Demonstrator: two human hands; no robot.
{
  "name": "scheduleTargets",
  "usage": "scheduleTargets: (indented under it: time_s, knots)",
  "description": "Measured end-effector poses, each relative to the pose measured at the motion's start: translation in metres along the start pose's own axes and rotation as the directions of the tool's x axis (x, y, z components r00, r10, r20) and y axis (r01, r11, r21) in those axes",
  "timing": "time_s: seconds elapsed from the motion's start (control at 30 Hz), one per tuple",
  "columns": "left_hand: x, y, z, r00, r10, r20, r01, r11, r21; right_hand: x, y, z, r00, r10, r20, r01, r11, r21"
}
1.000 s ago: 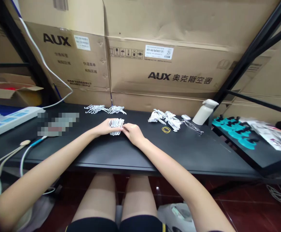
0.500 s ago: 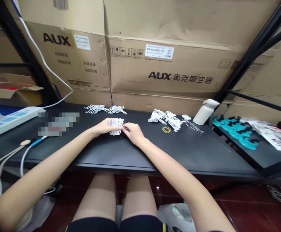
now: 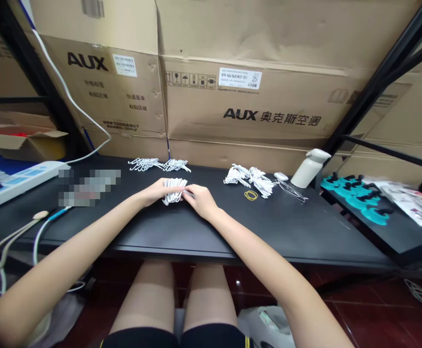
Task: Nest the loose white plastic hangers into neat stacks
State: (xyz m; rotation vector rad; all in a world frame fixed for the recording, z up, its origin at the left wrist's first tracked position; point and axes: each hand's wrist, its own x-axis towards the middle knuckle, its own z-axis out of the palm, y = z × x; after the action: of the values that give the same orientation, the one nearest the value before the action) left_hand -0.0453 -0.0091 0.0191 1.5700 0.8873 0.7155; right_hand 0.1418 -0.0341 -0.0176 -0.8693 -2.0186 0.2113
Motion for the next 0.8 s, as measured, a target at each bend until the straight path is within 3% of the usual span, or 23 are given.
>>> scheduleTargets:
  time_s: [0.17,0.33,0.63,0.8]
  knots:
    - [0.0013,-0.0003,0.0007,1.0,0.007,-0.021,-0.008,0.997,-0.071,-0.0005,-0.0007,0.0006,0.999,-0.028,0.033,0.028,0.999,-0.021]
    - [0.002,0.0029,0.0039,0.997,-0.06,-0.044,0.05,0.98,-0.193,-0.0009,0.0012,0.0011,0.999,-0.033,0.035,0.034,0.999,-0.022]
    - [0.0054,-0.0027,-0.0009,0.988,-0.118,-0.103,0.104,0.986,-0.129,-0.0008,-0.0022,-0.0015,0.999,0.004,0.042,-0.002,1.0,-0.029]
    - [0.0051,-0.0034,0.0008,0.989,-0.04,-0.143,0.029,0.997,-0.078,-0.0013,-0.0035,-0.0013,0.995,0.05,0.082,-0.047,0.998,-0.037]
